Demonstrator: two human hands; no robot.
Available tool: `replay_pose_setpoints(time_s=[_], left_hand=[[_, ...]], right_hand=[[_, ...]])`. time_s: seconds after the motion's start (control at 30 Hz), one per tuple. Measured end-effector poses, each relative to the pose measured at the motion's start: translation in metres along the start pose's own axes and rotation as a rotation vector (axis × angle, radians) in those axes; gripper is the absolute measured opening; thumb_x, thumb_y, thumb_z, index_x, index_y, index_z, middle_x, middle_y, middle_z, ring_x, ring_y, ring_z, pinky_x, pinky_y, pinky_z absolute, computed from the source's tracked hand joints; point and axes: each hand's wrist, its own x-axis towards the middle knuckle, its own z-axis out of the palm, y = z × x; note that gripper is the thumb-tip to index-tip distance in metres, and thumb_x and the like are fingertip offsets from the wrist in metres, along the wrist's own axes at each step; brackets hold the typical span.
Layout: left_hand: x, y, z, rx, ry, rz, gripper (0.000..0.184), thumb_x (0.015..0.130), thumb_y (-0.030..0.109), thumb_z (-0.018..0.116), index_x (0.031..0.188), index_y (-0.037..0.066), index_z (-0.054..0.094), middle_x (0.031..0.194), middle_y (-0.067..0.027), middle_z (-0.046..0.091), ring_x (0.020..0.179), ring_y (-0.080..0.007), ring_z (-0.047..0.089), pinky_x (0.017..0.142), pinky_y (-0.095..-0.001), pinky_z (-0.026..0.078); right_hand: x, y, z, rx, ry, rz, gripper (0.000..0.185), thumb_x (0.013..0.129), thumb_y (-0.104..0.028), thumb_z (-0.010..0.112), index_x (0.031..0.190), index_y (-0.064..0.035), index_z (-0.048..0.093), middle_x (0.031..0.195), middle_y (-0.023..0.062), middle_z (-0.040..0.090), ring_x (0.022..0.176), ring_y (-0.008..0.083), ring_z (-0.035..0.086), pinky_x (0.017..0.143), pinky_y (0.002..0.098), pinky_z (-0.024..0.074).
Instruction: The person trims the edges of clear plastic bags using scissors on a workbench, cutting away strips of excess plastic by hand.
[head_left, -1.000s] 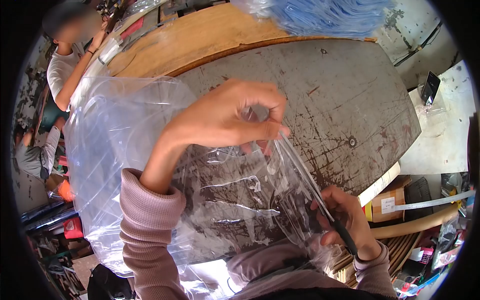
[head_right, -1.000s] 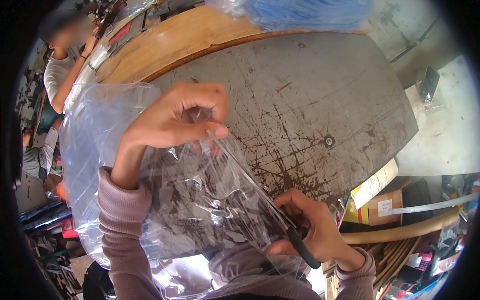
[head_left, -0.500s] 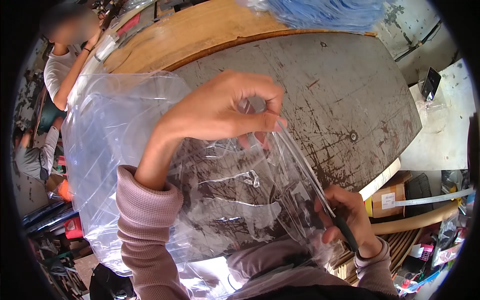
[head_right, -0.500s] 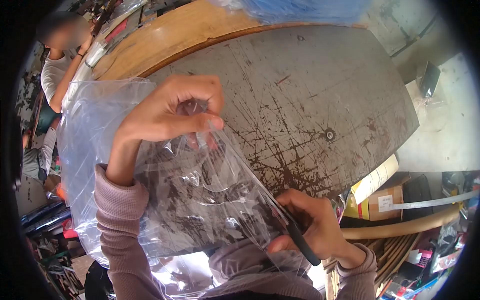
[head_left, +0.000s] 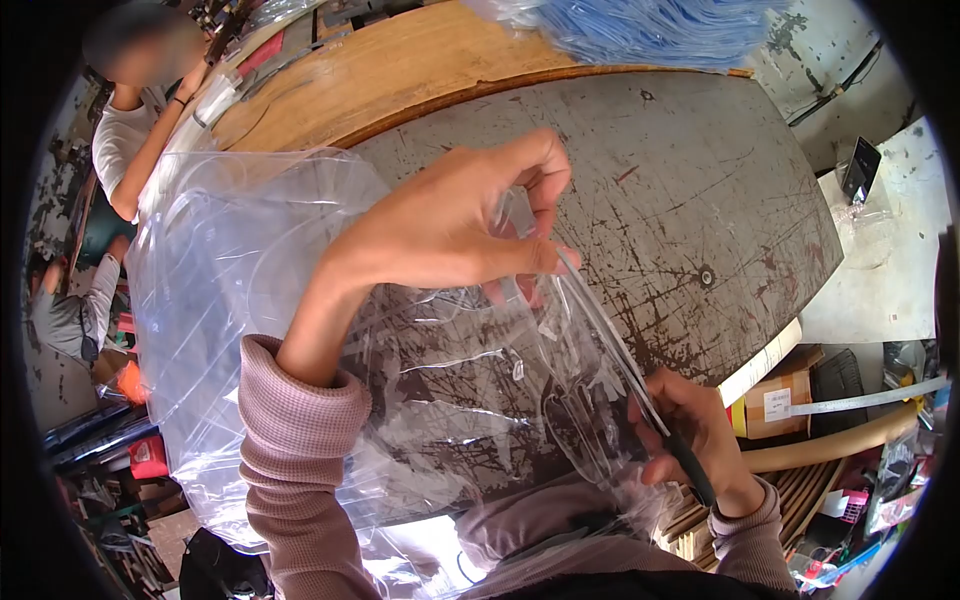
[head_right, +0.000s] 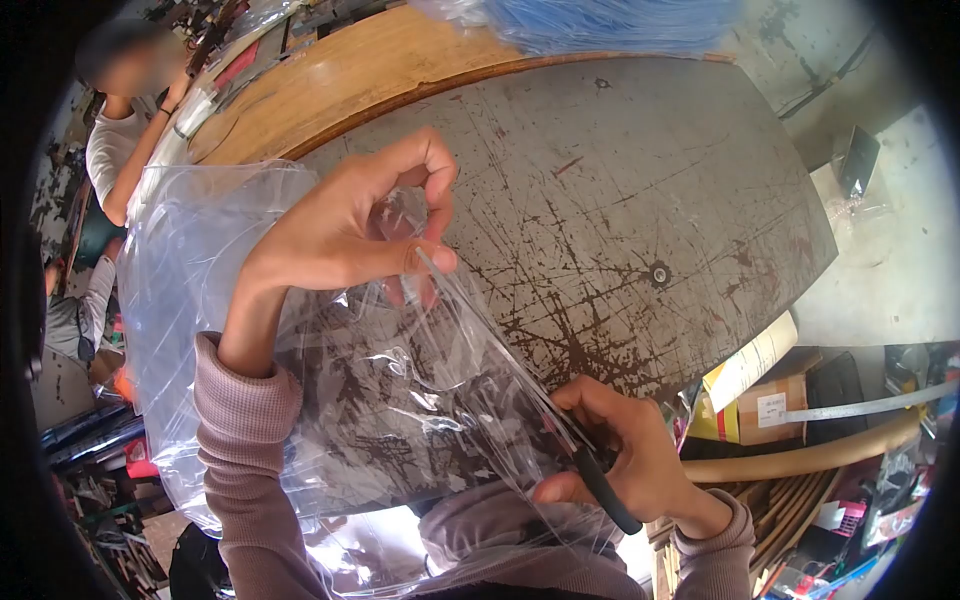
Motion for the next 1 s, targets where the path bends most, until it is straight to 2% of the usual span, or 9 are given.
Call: replay_pose_setpoints(time_s=[0.17, 0.27, 0.43, 0.63, 1.0], left_hand=[[-0.001, 0.003, -0.002, -0.083, 0.047, -0.045, 0.028, 0.081, 0.000, 0.060, 0.094, 0.006, 0.036, 0.080, -0.0057, 0.052, 0.060, -0.0167, 0.065, 0.041, -0.0226, 0.051], [-0.001, 0.001, -0.005, -0.067, 0.062, 0.010, 0.028, 0.084, 0.002, 0.058, 0.097, 0.007, 0.034, 0.081, -0.0065, 0.053, 0.056, -0.0161, 0.064, 0.039, -0.0224, 0.050], [-0.002, 0.006, -0.002, -0.085, 0.089, -0.028, 0.031, 0.085, 0.004, 0.058, 0.102, 0.008, 0.032, 0.080, -0.0068, 0.054, 0.051, -0.0155, 0.062, 0.038, -0.0216, 0.050], [-0.002, 0.008, -0.001, -0.065, 0.092, -0.036, 0.033, 0.085, 0.003, 0.059, 0.103, 0.009, 0.032, 0.080, -0.0065, 0.055, 0.052, -0.0155, 0.063, 0.038, -0.0213, 0.050], [-0.003, 0.009, -0.001, -0.003, 0.104, -0.047, 0.033, 0.084, 0.002, 0.058, 0.106, 0.009, 0.034, 0.080, -0.0042, 0.053, 0.055, -0.0142, 0.063, 0.041, -0.0210, 0.048]], right_hand=[[-0.005, 0.000, 0.000, -0.101, 0.041, -0.044, 0.063, 0.057, -0.037, 0.086, 0.096, -0.0001, 0.055, 0.064, -0.0049, 0.047, 0.058, 0.0025, 0.037, 0.050, 0.0194, 0.0263], [-0.007, -0.001, 0.000, -0.123, 0.039, 0.021, 0.064, 0.056, -0.038, 0.087, 0.096, 0.0003, 0.055, 0.063, -0.0045, 0.047, 0.057, 0.0027, 0.038, 0.050, 0.0196, 0.0262], [-0.001, -0.005, 0.009, 0.083, 0.083, -0.033, 0.070, 0.055, -0.040, 0.087, 0.101, 0.0003, 0.053, 0.066, -0.0038, 0.047, 0.060, 0.0030, 0.040, 0.052, 0.0195, 0.0281], [0.001, -0.004, 0.003, -0.026, 0.009, -0.024, 0.069, 0.055, -0.040, 0.087, 0.099, -0.0007, 0.052, 0.067, -0.0037, 0.046, 0.060, 0.0032, 0.039, 0.053, 0.0190, 0.0281], [0.001, -0.002, 0.001, -0.005, 0.002, 0.023, 0.071, 0.051, -0.045, 0.086, 0.097, -0.0012, 0.053, 0.069, -0.0037, 0.049, 0.062, 0.0029, 0.042, 0.054, 0.0190, 0.0303]])
